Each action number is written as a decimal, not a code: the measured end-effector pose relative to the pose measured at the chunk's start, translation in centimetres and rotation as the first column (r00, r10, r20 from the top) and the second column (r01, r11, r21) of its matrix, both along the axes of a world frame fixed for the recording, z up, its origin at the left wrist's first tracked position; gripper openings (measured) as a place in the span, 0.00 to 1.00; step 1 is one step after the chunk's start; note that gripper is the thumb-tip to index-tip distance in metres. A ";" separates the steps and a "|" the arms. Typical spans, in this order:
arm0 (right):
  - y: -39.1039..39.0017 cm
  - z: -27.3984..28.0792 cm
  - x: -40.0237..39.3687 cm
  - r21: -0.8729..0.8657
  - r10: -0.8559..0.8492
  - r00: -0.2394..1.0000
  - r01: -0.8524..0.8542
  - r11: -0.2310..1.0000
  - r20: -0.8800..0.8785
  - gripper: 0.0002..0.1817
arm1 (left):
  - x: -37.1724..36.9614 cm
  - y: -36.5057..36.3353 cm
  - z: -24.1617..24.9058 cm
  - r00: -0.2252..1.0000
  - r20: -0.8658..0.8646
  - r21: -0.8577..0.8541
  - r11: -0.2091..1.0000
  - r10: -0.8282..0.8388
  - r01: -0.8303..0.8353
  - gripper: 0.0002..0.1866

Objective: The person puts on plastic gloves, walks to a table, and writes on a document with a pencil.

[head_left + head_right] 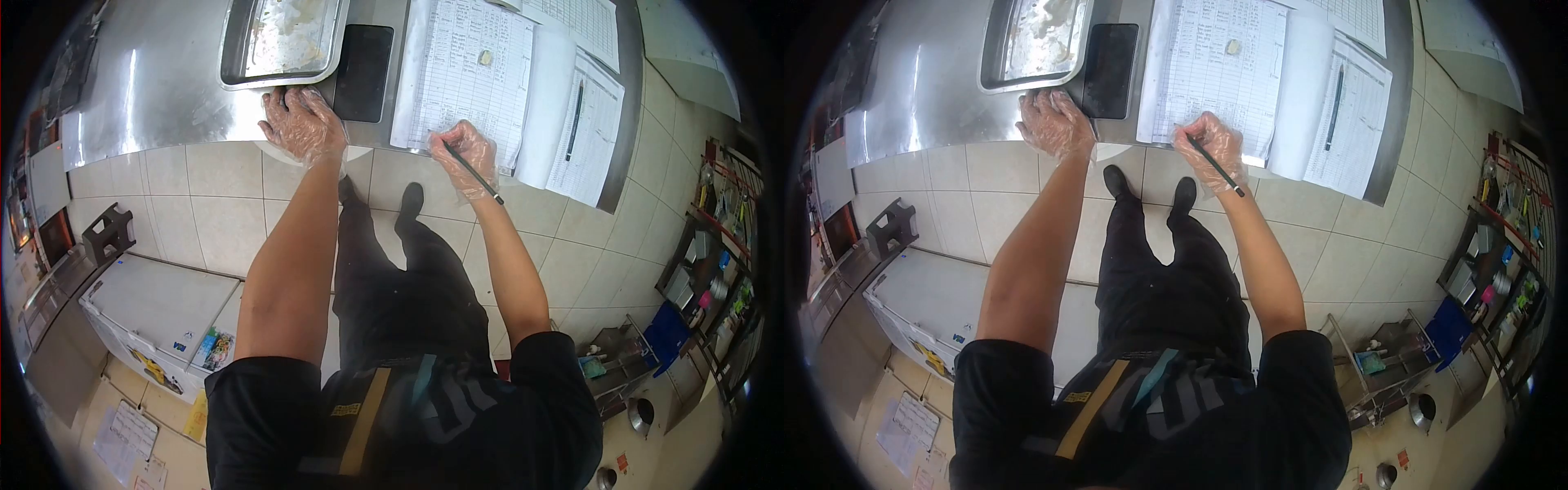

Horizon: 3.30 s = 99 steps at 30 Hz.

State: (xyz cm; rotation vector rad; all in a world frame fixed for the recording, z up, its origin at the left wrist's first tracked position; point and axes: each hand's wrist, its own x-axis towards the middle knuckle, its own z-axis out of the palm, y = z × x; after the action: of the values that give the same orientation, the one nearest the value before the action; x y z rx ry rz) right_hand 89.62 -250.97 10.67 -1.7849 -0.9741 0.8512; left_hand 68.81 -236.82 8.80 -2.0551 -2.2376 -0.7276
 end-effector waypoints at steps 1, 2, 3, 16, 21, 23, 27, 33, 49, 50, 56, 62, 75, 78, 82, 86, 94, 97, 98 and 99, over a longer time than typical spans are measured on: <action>-0.1 -0.1 -0.1 0.002 -0.005 1.000 0.005 1.000 0.001 0.13 | 0.0 0.0 0.1 1.000 0.003 -0.001 1.000 -0.004 0.004 0.20; -0.2 -0.4 -0.1 0.007 -0.009 1.000 0.009 1.000 0.003 0.13 | 0.0 0.1 0.1 1.000 0.008 -0.001 1.000 -0.008 0.008 0.20; -0.2 -0.5 -0.1 0.012 -0.013 1.000 0.013 1.000 0.005 0.13 | 0.1 0.2 0.1 1.000 0.012 0.000 1.000 -0.008 0.008 0.20; -1.3 0.0 0.2 0.000 -0.110 0.991 0.110 0.994 -0.075 0.13 | -0.1 0.0 0.1 0.998 0.052 -0.029 0.999 -0.030 0.031 0.22; -1.4 -0.8 -0.1 0.034 -0.141 0.988 0.143 0.989 -0.067 0.12 | -0.2 0.1 -0.2 0.998 0.052 -0.006 1.000 -0.030 0.031 0.22; -1.2 -0.3 -0.1 0.014 -0.140 0.988 0.141 0.990 -0.066 0.12 | -0.1 0.1 -0.2 0.999 0.031 0.009 0.999 -0.033 0.033 0.22; -1.1 -0.1 -0.2 0.027 -0.141 0.974 0.148 0.989 -0.177 0.12 | -0.3 0.1 -0.4 0.998 0.052 -0.014 1.000 -0.022 0.022 0.23; -1.3 -0.8 0.0 0.039 -0.121 0.975 0.130 0.991 -0.186 0.12 | -0.3 0.2 -0.3 0.998 0.053 -0.016 0.999 -0.028 0.029 0.23; -1.8 -0.9 -0.2 0.063 -0.169 0.956 0.189 0.980 -0.241 0.12 | -0.2 0.0 0.3 0.996 0.077 -0.041 0.998 -0.037 0.040 0.22; -2.0 -0.8 -0.2 0.070 -0.187 0.948 0.211 0.975 -0.258 0.12 | -0.1 0.1 0.5 0.996 0.081 -0.051 0.998 -0.032 0.036 0.22; -1.8 -0.8 0.2 0.032 -0.172 0.961 0.183 0.983 -0.218 0.12 | -0.3 0.1 -0.1 0.997 0.062 -0.045 0.998 -0.035 0.038 0.23; -1.9 -0.9 0.2 0.027 -0.162 0.976 0.168 0.985 -0.145 0.12 | -0.4 0.2 -0.4 0.997 0.072 -0.017 0.999 -0.042 0.044 0.23; -1.9 -0.6 0.2 0.015 -0.150 0.967 0.157 0.987 -0.207 0.11 | -0.4 0.1 -0.1 0.995 0.087 -0.024 0.998 -0.051 0.053 0.22; -1.9 -1.3 0.1 0.049 -0.174 0.939 0.197 0.979 -0.296 0.12 | -0.3 0.0 -0.2 0.995 0.090 -0.030 0.999 -0.042 0.044 0.22; -2.1 -1.3 0.2 0.015 -0.177 0.954 0.186 0.982 -0.243 0.12 | -0.2 0.1 0.3 0.995 0.093 -0.055 0.998 -0.038 0.043 0.22; -2.3 -1.8 0.3 0.040 -0.152 0.958 0.167 0.985 -0.244 0.11 | -0.4 0.0 0.0 0.996 0.084 -0.049 0.998 -0.037 0.041 0.22; -2.0 -0.9 -0.1 0.019 -0.189 0.967 0.195 0.981 -0.170 0.11 | -0.2 0.1 0.3 0.996 0.085 -0.052 0.998 -0.038 0.043 0.22; -2.0 -1.5 0.0 0.015 -0.218 0.956 0.226 0.974 -0.198 0.12 | -0.5 0.0 0.1 0.997 0.071 -0.063 0.997 -0.035 0.040 0.22; -2.1 -2.0 -0.1 0.045 -0.216 0.952 0.231 0.972 -0.216 0.12 | -0.4 0.1 0.1 0.997 0.067 -0.067 0.997 -0.035 0.039 0.22; -2.2 -2.3 -0.1 0.075 -0.212 0.949 0.235 0.969 -0.235 0.12 | -0.4 0.2 0.0 0.997 0.071 -0.064 0.997 -0.036 0.041 0.22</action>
State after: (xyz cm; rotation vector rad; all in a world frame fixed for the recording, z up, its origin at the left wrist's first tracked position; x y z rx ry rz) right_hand 89.56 -253.14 8.34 -1.6331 -0.6420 0.8232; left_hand 68.40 -236.65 8.84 -2.1402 -2.2940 -0.7502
